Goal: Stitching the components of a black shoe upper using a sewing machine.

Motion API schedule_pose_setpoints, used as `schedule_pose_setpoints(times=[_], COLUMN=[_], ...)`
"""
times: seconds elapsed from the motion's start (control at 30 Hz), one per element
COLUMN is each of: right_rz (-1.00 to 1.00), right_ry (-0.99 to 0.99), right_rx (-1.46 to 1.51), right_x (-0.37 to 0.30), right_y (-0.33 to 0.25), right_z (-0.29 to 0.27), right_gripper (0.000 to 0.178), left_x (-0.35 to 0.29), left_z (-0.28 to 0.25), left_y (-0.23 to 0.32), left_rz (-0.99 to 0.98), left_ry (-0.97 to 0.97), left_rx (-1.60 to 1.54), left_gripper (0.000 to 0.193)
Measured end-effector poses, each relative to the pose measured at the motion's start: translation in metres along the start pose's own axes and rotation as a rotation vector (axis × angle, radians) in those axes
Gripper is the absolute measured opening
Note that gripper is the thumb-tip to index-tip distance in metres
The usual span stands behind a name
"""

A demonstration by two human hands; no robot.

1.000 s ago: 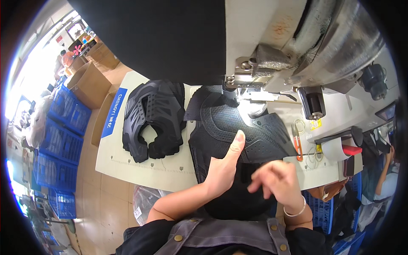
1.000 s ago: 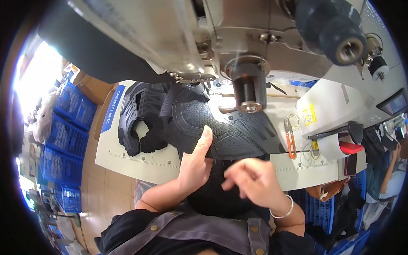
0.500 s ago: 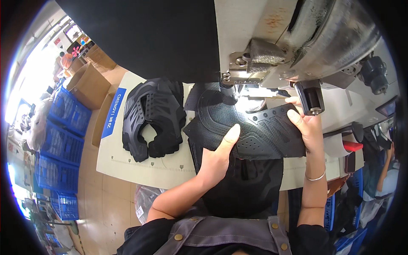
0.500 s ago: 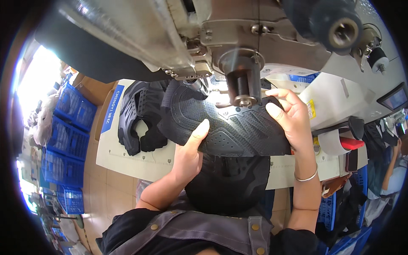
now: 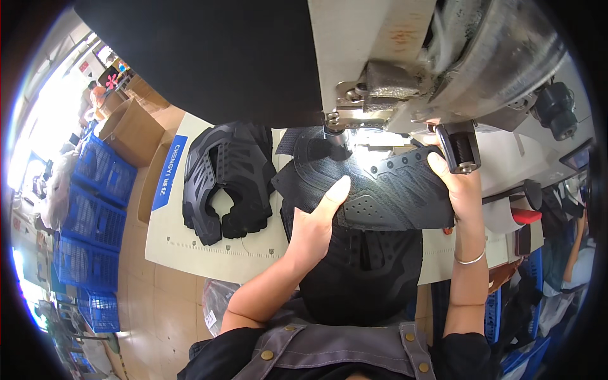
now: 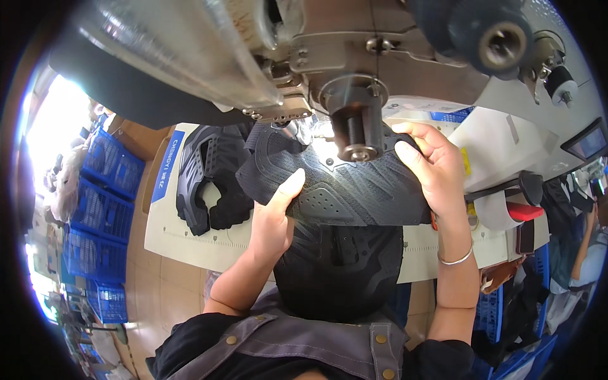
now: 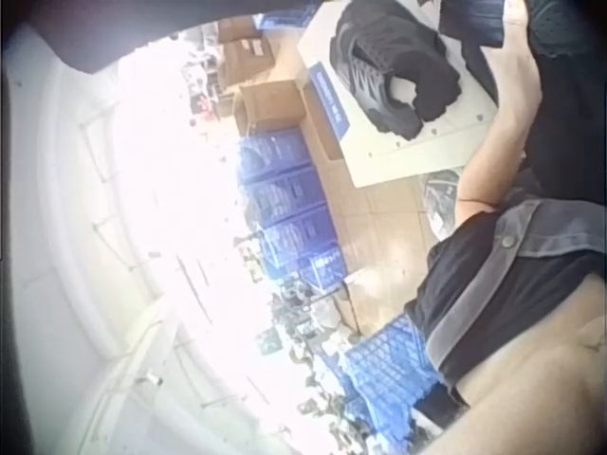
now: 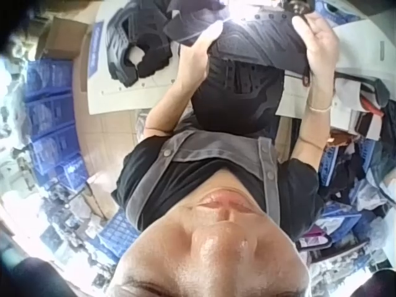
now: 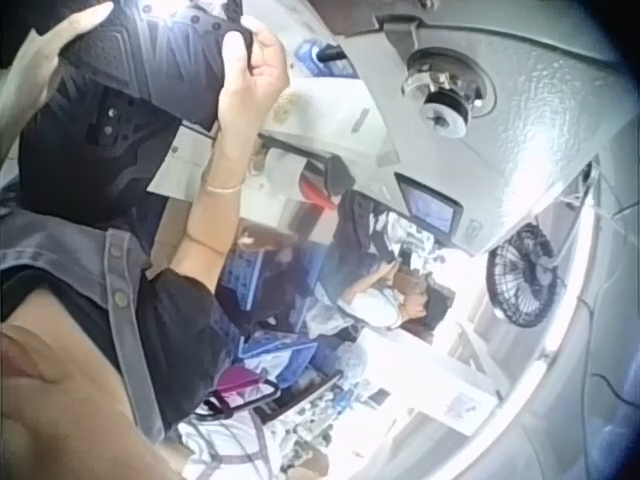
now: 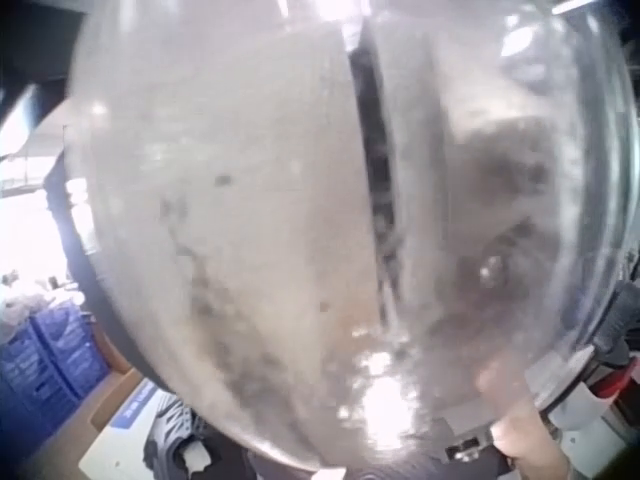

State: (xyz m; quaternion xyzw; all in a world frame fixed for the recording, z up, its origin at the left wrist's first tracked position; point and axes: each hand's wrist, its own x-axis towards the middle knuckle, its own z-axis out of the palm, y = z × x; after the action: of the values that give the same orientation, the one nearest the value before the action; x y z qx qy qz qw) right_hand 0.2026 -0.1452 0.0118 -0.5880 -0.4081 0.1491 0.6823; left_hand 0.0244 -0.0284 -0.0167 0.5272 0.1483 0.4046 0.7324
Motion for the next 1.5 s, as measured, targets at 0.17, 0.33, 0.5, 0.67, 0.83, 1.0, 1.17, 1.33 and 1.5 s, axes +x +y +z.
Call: schedule_pose_setpoints(times=[0.17, 0.33, 0.5, 0.67, 0.83, 1.0, 1.17, 1.33, 1.5], right_rz=[0.036, 0.055, 0.027, 0.1, 0.154, 0.18, 0.248, -0.356, 0.211], right_ry=[0.008, 0.028, 0.025, -0.012, -0.037, -0.028, -0.082, -0.03, -0.056], right_rx=[0.002, 0.032, 0.099, 0.17, 0.199, 0.169, 0.155, -0.219, -0.404], right_x=[-0.001, -0.001, -0.009, -0.019, -0.029, -0.044, -0.061, -0.051, 0.0], right_y=[0.0, 0.0, 0.0, 0.002, -0.002, -0.005, -0.009, 0.012, 0.012], right_z=[0.002, 0.004, 0.008, 0.008, 0.012, 0.018, 0.027, 0.019, -0.026], right_gripper=[0.02, 0.019, 0.017, 0.017, 0.017, 0.019, 0.022, 0.027, 0.029], left_x=[0.004, 0.012, 0.023, 0.03, 0.032, 0.025, -0.011, -0.025, -0.008], left_z=[0.003, 0.001, -0.002, -0.01, -0.011, -0.012, 0.001, -0.011, -0.026], left_y=[0.005, 0.006, 0.012, 0.017, 0.016, 0.015, 0.016, 0.021, 0.036], left_rz=[-0.08, -0.06, -0.056, -0.072, -0.079, -0.146, -0.19, -0.314, -0.351], left_ry=[0.049, 0.012, -0.031, -0.068, -0.046, -0.034, -0.1, -0.122, -0.242], left_rx=[-0.065, -0.049, -0.078, -0.013, -0.035, -0.065, 0.086, 0.065, 0.024], left_gripper=[0.017, 0.021, 0.025, 0.025, 0.018, 0.013, 0.015, 0.018, 0.019])
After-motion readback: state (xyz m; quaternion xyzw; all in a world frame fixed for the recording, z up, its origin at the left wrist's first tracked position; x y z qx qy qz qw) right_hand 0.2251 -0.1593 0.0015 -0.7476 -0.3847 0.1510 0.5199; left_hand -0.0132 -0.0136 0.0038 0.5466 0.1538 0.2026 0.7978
